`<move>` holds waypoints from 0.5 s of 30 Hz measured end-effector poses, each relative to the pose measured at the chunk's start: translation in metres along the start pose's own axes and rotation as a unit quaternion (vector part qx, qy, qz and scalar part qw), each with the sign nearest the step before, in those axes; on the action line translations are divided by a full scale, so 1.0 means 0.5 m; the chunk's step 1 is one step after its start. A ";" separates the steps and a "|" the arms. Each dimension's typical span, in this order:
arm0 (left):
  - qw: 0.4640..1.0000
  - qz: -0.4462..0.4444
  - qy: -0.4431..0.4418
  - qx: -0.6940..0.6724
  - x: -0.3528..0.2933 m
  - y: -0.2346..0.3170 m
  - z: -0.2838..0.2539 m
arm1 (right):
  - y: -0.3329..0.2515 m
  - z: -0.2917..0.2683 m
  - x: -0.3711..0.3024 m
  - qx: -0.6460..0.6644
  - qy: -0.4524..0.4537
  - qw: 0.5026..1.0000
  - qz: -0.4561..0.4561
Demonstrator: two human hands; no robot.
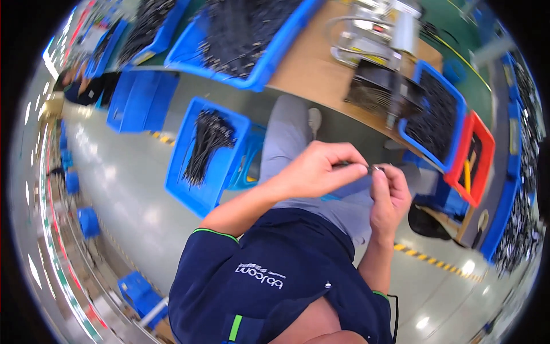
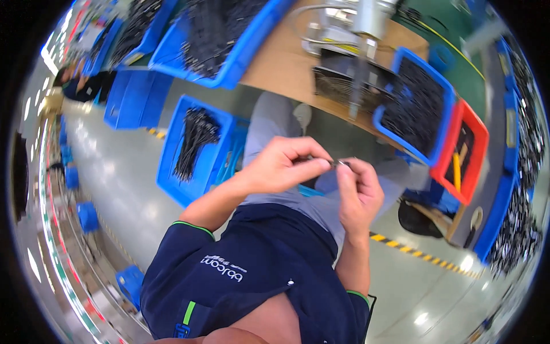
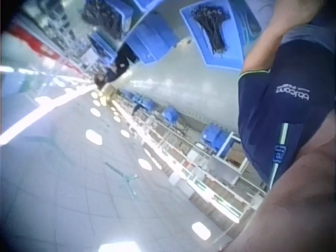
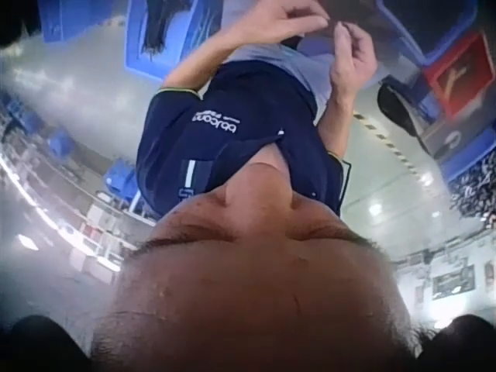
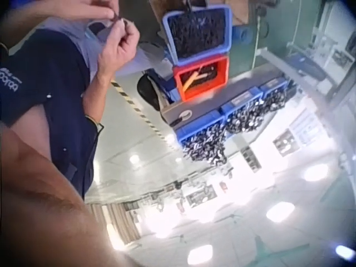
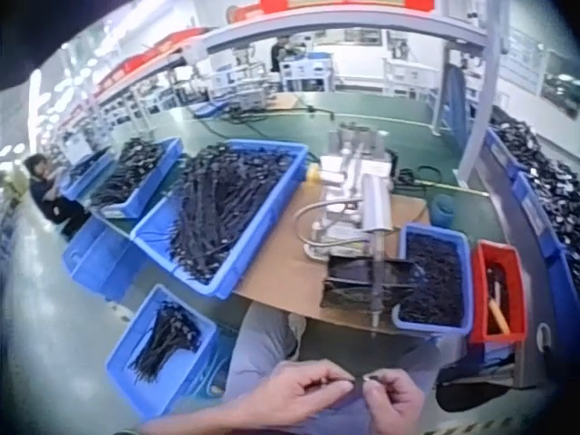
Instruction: The person assembles electronic cables by attaching small connectors to them and processing them using a tabletop assembly machine.
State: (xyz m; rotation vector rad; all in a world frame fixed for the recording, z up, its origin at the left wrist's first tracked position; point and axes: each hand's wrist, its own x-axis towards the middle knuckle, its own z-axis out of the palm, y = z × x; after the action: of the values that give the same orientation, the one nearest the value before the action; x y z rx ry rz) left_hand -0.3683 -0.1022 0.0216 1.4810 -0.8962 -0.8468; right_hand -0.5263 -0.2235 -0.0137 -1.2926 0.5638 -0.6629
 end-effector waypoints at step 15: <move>0.825 -0.167 0.353 0.408 -0.325 -0.243 -0.327 | 0.147 0.108 -0.002 -0.201 -0.181 0.959 0.084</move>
State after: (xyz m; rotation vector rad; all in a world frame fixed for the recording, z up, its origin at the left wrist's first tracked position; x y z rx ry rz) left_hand -0.2867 0.1228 -0.0816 2.5234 -0.4162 -0.0374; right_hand -0.4790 -0.1757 -0.0755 -1.6772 0.5122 -0.1602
